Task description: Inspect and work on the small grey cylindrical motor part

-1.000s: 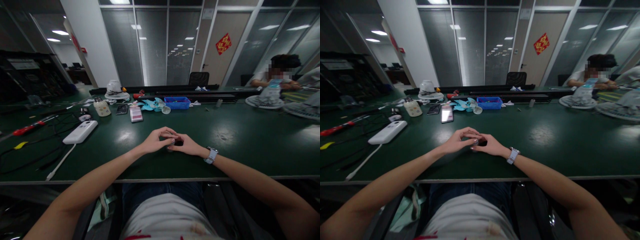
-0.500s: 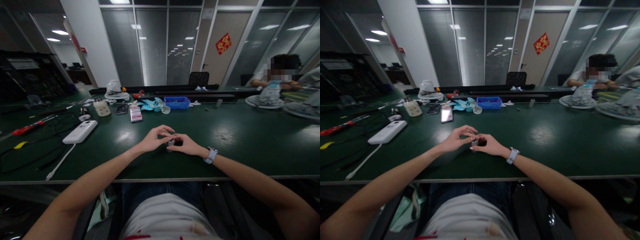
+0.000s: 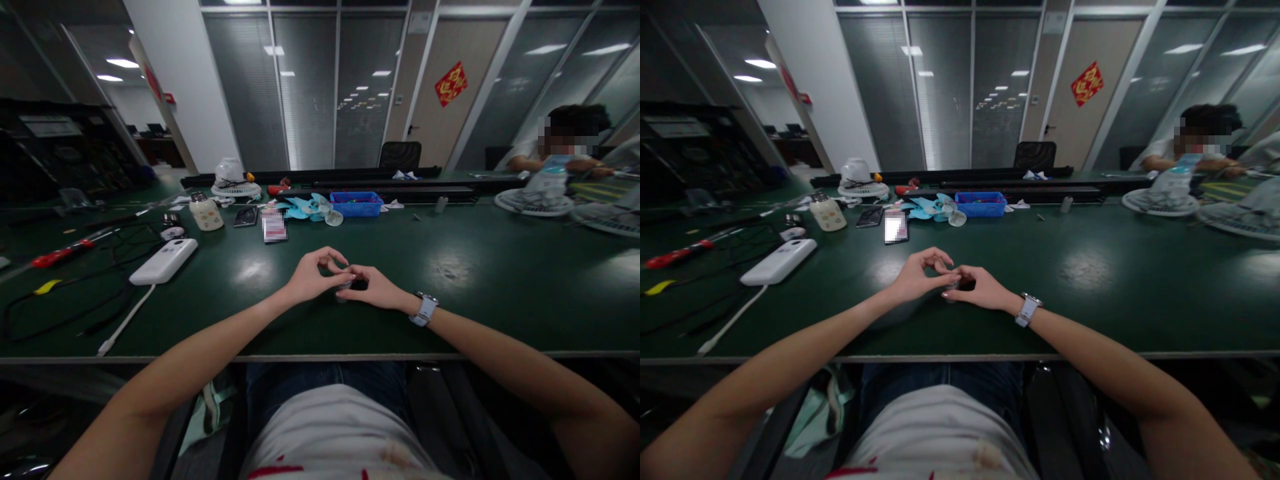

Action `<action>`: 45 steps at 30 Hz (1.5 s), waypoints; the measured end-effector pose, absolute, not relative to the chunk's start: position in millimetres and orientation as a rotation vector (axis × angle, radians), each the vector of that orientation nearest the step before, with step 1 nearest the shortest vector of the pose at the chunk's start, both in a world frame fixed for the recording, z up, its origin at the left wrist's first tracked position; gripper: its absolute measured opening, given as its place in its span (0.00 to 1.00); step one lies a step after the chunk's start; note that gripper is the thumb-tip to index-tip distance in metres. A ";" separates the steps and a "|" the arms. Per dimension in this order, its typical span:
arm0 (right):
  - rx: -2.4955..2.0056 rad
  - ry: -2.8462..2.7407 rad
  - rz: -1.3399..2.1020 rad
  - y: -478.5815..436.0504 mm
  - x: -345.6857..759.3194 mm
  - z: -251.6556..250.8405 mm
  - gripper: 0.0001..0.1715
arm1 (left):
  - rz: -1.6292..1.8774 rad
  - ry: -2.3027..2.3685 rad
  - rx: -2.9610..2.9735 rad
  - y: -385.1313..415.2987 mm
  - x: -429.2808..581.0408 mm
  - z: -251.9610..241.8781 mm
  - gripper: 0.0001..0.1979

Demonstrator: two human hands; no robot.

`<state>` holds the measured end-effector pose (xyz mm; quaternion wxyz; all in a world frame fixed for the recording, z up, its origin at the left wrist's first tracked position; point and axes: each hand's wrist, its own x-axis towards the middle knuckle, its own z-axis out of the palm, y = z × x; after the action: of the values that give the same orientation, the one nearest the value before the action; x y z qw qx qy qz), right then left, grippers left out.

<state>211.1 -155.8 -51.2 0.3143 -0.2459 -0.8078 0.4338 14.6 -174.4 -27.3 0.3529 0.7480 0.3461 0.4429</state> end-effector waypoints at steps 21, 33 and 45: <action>-0.647 -2.134 1.123 -157.8 211.6 -51.1 0.25 | 0.996 0.770 1.932 -179.7 9.7 -19.9 0.15; -0.674 -2.195 1.065 -156.8 212.3 -48.8 0.26 | 0.992 0.763 1.934 -181.4 10.5 -15.8 0.13; -0.660 -2.248 0.978 -157.0 213.3 -43.4 0.20 | 0.980 0.799 1.918 -182.0 10.4 -16.8 0.11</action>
<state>213.3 -157.0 -43.4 0.2966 -0.2482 -0.8456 0.3680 10.4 -182.0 -16.8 0.4096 0.7617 0.3172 0.3891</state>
